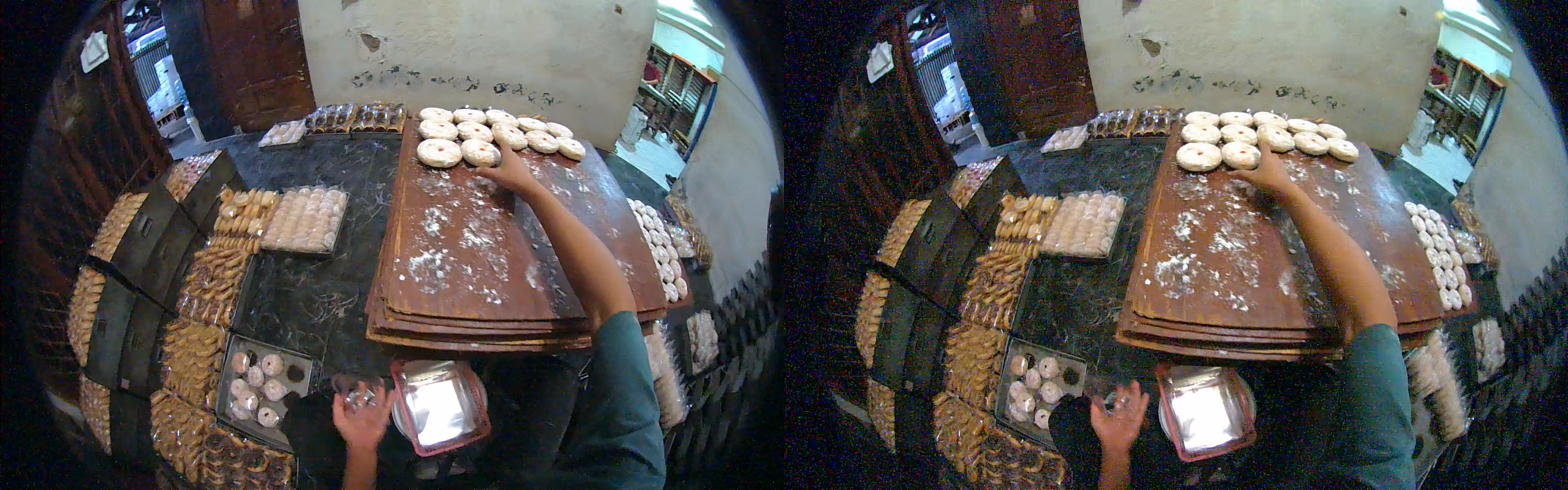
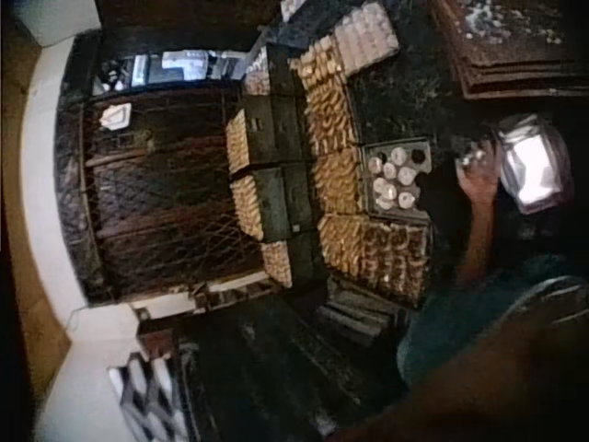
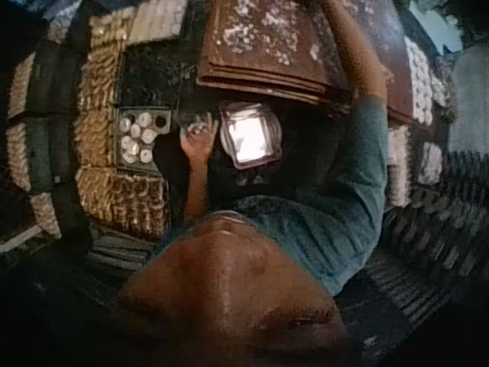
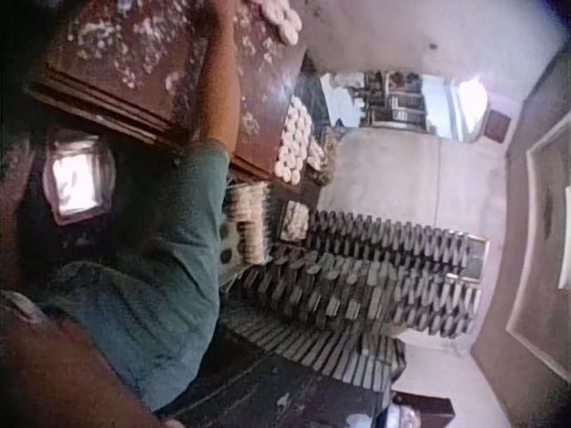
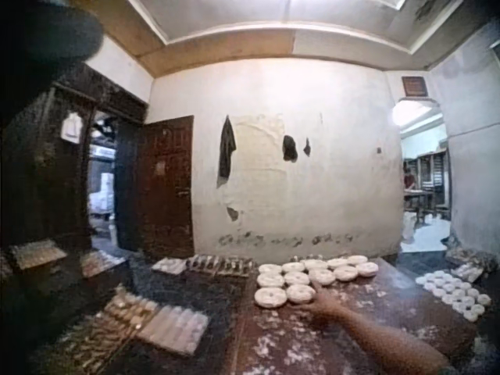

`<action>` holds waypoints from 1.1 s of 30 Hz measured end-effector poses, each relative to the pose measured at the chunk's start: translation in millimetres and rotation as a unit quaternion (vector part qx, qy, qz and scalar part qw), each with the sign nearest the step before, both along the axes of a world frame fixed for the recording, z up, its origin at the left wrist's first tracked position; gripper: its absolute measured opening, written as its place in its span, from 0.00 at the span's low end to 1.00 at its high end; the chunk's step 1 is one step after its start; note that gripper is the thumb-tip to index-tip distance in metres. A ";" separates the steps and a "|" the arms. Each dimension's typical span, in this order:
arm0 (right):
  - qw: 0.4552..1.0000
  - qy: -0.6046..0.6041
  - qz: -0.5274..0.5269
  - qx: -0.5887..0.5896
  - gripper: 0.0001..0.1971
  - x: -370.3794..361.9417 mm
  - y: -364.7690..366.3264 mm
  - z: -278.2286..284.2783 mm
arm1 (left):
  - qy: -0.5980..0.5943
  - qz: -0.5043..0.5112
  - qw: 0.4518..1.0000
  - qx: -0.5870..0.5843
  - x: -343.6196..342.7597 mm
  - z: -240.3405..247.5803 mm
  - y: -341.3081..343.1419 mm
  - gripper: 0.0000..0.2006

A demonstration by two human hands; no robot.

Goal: The person sits on the floor and repeatedly picks round pastries from a wooden board, places each into a clear plastic bag, and sets the bagged pastries onto a metal tray. The workspace includes trays of other baked goods and a container of white powder nearby.

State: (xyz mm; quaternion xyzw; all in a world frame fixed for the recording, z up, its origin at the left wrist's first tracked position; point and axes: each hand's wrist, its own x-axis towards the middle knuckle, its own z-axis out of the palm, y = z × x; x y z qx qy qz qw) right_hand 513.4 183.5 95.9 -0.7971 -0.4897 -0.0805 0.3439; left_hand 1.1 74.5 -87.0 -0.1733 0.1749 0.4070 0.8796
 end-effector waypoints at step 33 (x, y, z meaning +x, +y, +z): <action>0.913 0.057 0.374 -0.156 0.46 -416.6 -120.9 -67.6 | 0.088 0.244 0.964 0.056 -55.4 12.8 1.7 0.34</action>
